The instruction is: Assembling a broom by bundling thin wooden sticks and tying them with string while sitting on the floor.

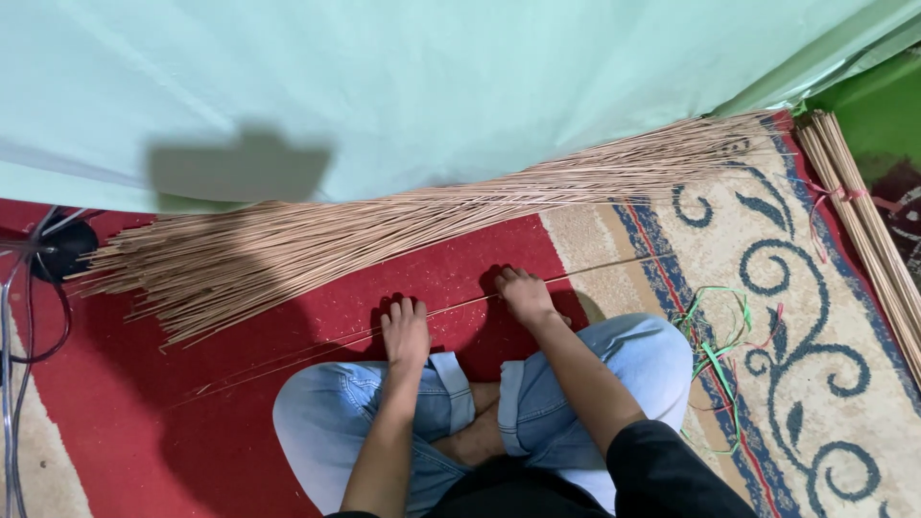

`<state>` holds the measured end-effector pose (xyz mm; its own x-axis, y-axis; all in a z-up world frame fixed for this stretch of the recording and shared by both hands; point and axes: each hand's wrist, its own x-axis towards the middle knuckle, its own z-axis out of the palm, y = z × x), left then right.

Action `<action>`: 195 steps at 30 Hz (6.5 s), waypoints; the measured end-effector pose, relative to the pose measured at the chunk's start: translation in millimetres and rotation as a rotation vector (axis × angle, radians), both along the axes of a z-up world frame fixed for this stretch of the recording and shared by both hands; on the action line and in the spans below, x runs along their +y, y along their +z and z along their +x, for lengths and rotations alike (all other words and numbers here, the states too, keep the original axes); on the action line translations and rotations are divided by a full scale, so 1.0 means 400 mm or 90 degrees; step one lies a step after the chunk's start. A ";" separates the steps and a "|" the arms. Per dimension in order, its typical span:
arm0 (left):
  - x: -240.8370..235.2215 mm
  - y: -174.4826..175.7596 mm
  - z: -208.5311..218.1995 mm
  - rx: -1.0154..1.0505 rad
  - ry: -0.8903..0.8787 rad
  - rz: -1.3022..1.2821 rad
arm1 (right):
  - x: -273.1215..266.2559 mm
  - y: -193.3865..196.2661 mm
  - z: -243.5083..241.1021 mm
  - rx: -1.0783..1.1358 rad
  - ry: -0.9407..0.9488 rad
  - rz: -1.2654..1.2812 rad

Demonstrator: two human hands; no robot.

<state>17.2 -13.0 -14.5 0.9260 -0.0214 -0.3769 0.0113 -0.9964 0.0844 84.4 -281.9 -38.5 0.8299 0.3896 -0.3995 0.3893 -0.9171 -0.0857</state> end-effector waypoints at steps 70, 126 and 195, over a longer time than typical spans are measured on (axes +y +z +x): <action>0.116 0.088 0.097 -0.191 -0.007 -0.108 | 0.064 0.235 0.039 0.021 -0.106 0.111; 0.222 0.123 -0.067 -0.252 0.130 -0.015 | -0.036 0.391 -0.043 -0.438 -0.194 0.343; -0.055 0.138 -0.122 -0.034 0.564 -0.923 | 0.054 0.282 -0.105 0.165 -0.120 0.151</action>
